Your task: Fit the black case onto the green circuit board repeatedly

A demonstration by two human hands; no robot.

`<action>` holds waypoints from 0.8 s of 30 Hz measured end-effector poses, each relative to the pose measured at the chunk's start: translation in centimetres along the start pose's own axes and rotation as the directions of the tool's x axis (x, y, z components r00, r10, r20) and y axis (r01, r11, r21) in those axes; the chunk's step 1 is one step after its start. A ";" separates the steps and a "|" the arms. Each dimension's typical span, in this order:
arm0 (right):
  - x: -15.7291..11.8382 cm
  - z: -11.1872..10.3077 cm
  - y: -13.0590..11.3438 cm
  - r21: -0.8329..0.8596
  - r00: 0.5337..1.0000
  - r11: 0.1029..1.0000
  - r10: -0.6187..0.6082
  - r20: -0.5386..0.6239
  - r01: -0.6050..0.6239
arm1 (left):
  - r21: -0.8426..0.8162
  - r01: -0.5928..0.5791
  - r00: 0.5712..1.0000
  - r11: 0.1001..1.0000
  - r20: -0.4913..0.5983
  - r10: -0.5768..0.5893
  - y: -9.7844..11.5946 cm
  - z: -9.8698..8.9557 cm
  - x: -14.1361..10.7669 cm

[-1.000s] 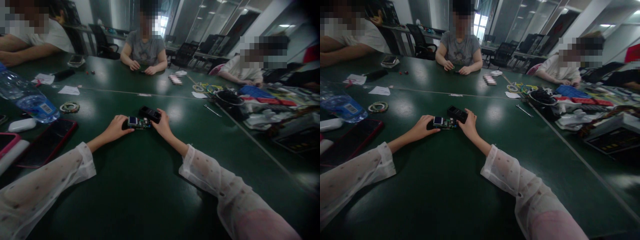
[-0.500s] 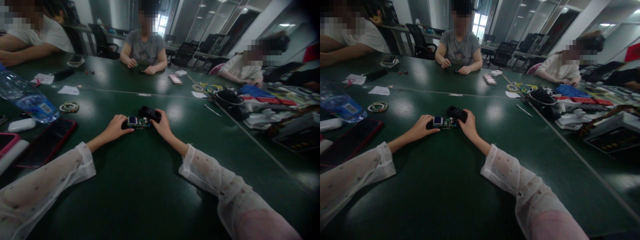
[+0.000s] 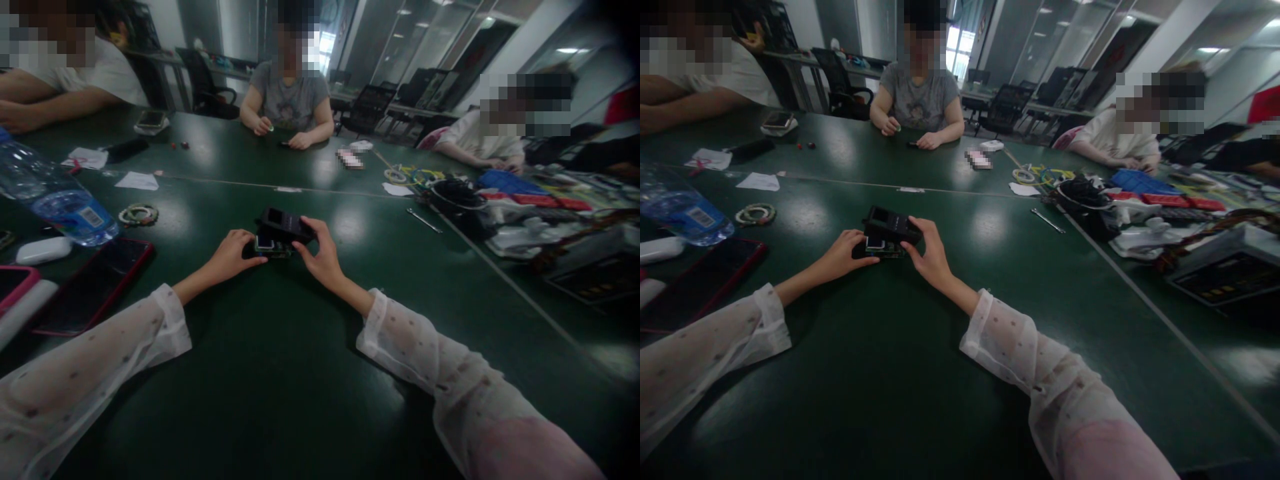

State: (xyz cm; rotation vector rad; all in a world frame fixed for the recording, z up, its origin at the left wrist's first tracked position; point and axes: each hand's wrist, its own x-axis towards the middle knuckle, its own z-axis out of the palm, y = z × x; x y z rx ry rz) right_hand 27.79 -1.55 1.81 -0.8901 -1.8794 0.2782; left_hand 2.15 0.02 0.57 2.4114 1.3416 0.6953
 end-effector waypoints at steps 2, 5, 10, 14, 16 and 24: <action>0.0 0.0 0.0 0.013 0.999 1.000 -0.023 0.043 0.023 | 0.003 -0.005 1.000 1.000 -0.010 0.005 -0.2 0.2 0.0; 0.1 0.0 0.0 0.027 0.996 1.000 -0.013 0.086 0.010 | 0.012 -0.001 1.000 1.000 -0.014 0.001 -0.3 0.3 0.1; 0.1 0.0 -0.2 0.038 0.993 0.999 -0.003 0.115 -0.001 | 0.011 0.013 1.000 1.000 -0.019 -0.013 -0.3 0.3 0.0; 0.1 -0.2 -0.5 0.032 0.990 0.999 0.012 0.139 -0.016 | 0.003 0.016 1.000 1.000 -0.010 -0.016 -0.2 0.2 -0.1; 0.1 -0.3 -0.6 0.026 0.988 0.999 0.026 0.154 -0.031 | -0.005 0.016 1.000 1.000 -0.006 -0.016 -0.2 0.2 -0.1; 0.3 -0.2 -0.3 0.049 0.975 0.998 0.027 0.219 -0.038 | -0.010 0.054 0.998 0.998 0.012 -0.054 0.2 -0.1 -0.1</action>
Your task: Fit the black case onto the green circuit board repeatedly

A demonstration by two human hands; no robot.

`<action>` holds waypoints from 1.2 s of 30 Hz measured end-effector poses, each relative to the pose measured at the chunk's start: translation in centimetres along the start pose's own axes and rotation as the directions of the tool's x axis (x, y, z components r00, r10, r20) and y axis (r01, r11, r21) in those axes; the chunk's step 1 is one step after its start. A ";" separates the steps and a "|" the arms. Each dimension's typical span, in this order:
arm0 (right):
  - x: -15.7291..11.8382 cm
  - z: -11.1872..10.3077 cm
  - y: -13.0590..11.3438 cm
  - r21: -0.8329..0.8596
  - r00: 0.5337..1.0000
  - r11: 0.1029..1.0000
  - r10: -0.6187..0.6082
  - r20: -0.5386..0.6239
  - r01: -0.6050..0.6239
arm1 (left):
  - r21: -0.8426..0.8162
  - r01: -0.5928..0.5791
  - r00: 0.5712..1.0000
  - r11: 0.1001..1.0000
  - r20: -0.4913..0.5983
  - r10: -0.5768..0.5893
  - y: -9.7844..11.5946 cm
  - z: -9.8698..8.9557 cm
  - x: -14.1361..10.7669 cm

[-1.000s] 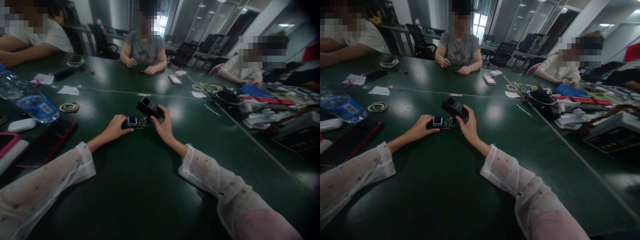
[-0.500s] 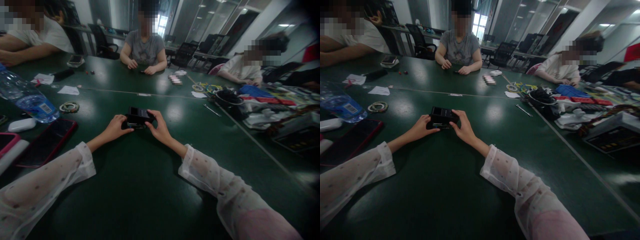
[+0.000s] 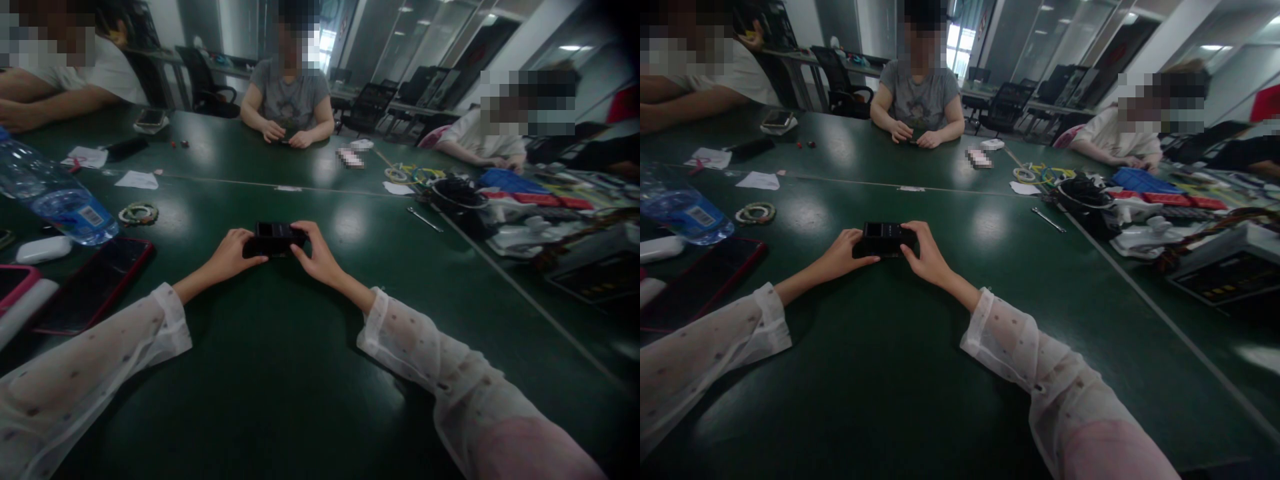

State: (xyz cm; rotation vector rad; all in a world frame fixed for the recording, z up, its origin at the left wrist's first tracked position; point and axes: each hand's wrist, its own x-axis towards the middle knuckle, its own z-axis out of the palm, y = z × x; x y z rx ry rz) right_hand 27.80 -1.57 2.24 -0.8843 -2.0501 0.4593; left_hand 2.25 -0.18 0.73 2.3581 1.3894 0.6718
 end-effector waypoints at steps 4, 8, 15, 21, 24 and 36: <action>0.0 0.0 -0.2 -0.016 1.000 1.000 -0.004 0.016 0.004 | 0.002 0.000 1.000 1.000 0.001 0.000 0.3 -0.2 -0.1; -0.1 -0.1 -0.2 -0.008 0.999 1.000 0.024 -0.045 -0.024 | 0.018 0.003 1.000 1.000 0.010 -0.004 0.4 -0.2 -0.1; 0.0 0.4 1.2 0.100 0.985 0.983 0.161 -0.070 -0.153 | 0.012 0.004 1.000 1.000 0.011 -0.004 0.4 -0.3 -0.1; 0.1 0.7 2.5 0.153 0.981 0.973 0.157 0.110 -0.173 | -0.005 0.011 1.000 1.000 0.016 -0.011 0.4 -0.3 -0.1; 0.2 0.5 2.2 0.144 0.976 0.973 0.157 0.148 -0.178 | -0.015 0.009 1.000 1.000 0.011 -0.008 0.4 -0.3 -0.2; 0.3 0.3 2.2 0.178 0.981 0.968 0.159 0.113 -0.177 | -0.066 0.035 0.999 0.997 -0.010 -0.036 0.2 -0.2 -0.1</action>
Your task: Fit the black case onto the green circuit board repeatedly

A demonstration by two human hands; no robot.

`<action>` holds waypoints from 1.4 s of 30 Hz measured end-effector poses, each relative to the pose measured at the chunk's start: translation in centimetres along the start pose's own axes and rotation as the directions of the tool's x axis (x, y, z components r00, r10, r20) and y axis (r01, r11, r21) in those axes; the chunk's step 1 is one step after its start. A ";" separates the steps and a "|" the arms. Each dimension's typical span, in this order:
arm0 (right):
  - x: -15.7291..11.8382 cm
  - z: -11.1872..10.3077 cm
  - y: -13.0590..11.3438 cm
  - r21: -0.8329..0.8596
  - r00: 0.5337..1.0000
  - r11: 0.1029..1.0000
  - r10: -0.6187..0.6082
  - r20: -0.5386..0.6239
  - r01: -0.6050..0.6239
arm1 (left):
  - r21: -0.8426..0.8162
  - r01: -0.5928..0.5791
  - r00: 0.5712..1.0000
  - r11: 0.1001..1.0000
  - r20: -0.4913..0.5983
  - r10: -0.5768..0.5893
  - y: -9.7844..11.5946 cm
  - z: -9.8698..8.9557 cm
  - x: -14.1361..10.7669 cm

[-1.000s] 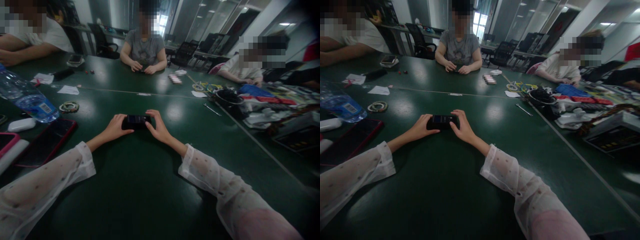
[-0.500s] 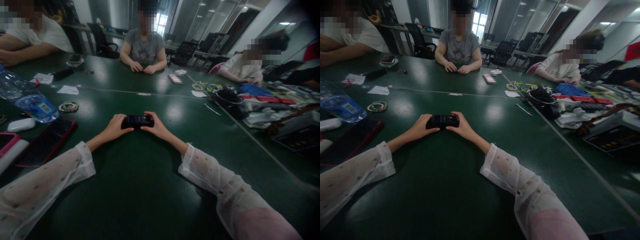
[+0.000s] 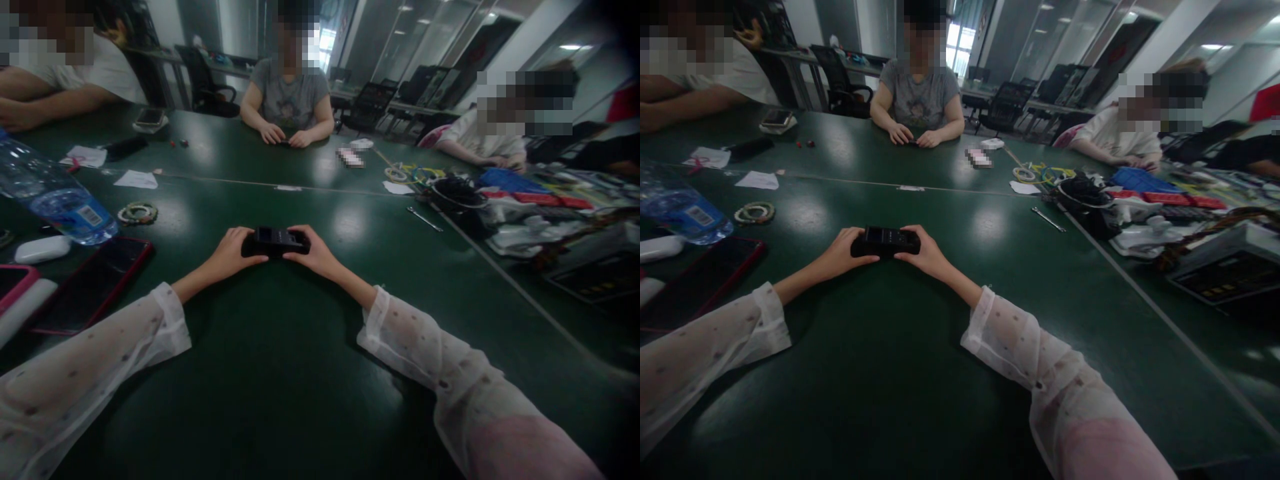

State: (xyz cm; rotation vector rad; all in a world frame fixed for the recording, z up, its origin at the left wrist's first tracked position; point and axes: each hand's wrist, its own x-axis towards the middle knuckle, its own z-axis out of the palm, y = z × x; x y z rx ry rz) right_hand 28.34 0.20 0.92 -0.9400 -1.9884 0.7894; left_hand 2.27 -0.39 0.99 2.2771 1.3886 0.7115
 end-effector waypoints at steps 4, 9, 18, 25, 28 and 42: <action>0.0 0.1 0.0 0.054 0.999 0.998 0.018 -0.039 -0.016 | 0.029 -0.005 1.000 1.000 0.025 0.004 -0.1 0.1 0.0; -0.2 0.2 -0.3 0.087 0.986 0.994 0.078 -0.150 -0.066 | 0.035 -0.033 0.999 0.999 0.045 0.031 -0.1 0.0 0.1; 0.0 -0.1 1.0 0.005 0.880 0.986 0.152 -0.451 -0.167 | 0.022 -0.035 0.997 0.999 0.069 0.033 0.1 -0.3 0.1; 0.0 0.0 2.4 -0.032 0.884 0.970 0.204 -0.420 -0.240 | 0.025 -0.030 0.997 0.999 0.074 0.028 0.1 -0.4 0.1; 0.0 0.1 2.3 -0.158 0.882 0.963 0.123 -0.455 -0.216 | 0.039 -0.046 0.997 0.998 0.060 0.043 -0.1 -0.2 0.1; 0.0 0.3 3.1 -0.244 0.886 0.948 0.075 -0.457 -0.205 | 0.032 -0.037 0.998 0.999 0.058 0.035 -0.1 -0.2 0.0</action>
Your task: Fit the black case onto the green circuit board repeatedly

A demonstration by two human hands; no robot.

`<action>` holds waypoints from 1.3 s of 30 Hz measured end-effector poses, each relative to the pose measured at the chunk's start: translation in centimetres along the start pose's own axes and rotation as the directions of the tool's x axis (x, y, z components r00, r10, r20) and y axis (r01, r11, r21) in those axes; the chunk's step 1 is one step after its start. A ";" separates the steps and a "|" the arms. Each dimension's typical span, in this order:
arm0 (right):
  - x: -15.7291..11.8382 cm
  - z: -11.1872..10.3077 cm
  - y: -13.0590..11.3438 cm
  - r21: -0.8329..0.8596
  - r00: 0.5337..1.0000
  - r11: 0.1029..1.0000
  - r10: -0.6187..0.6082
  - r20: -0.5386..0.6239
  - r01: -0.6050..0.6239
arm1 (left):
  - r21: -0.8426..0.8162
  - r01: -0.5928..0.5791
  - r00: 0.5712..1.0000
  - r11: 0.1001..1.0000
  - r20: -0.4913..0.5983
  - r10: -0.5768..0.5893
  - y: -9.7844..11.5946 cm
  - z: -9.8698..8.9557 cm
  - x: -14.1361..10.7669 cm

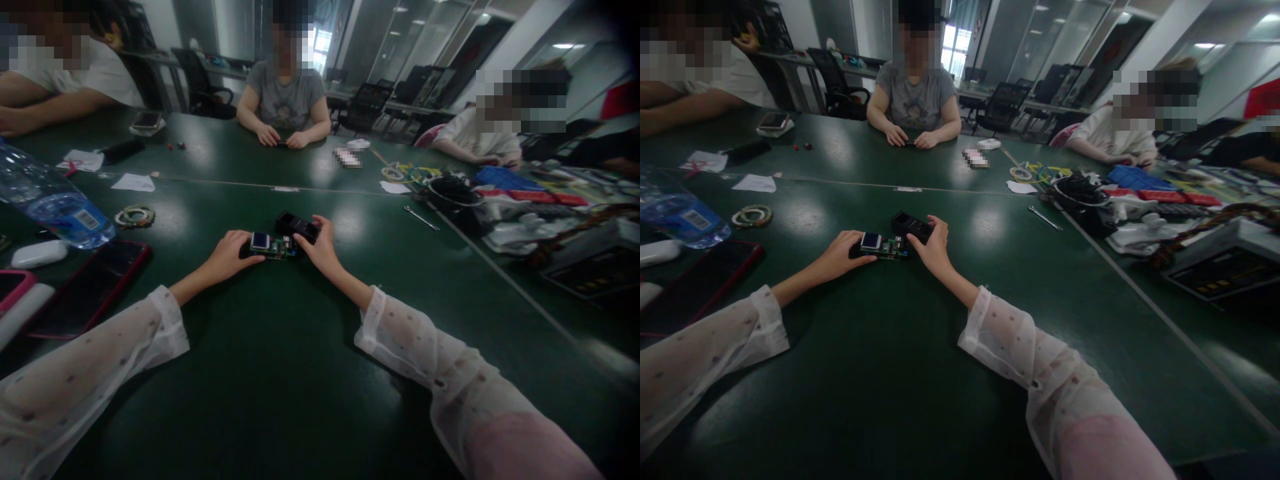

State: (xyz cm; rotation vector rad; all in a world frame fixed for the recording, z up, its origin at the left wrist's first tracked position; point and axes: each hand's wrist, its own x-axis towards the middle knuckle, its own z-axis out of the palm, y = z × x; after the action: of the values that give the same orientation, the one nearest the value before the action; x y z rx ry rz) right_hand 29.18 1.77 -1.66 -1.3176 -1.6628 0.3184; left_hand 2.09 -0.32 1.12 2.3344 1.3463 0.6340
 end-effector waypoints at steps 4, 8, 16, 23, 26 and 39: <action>0.0 -0.1 -0.1 -0.026 1.000 0.999 -0.023 0.020 0.024 | -0.006 -0.004 1.000 1.000 0.001 0.004 -0.1 0.0 0.1; 0.0 -0.1 0.0 -0.022 0.999 1.000 -0.015 0.051 0.016 | 0.003 -0.009 1.000 1.000 -0.001 0.009 0.0 0.0 0.1; 0.1 -0.5 -1.1 0.103 0.999 0.995 -0.010 0.054 0.004 | 0.020 -0.020 1.000 1.000 -0.007 0.020 -0.3 0.2 0.1; -1.0 -1.5 -4.1 0.197 0.971 0.959 -0.224 0.081 0.205 | 0.031 -0.010 1.000 0.999 -0.020 0.011 -0.6 0.5 0.2; -1.2 -1.6 -4.5 0.212 0.936 0.937 -0.313 0.162 0.276 | 0.035 -0.020 0.999 0.999 -0.049 0.021 -0.8 0.7 0.2; -1.3 -1.8 -4.6 0.150 0.943 0.959 -0.269 0.195 0.242 | 0.008 -0.022 0.999 1.000 -0.042 0.023 -0.5 0.5 0.1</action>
State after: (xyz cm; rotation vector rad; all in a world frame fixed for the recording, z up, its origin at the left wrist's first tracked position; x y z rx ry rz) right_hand 27.75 -1.78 1.81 -0.9872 -1.9385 0.4114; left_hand 2.08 -0.04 0.48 2.3578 1.3445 0.6896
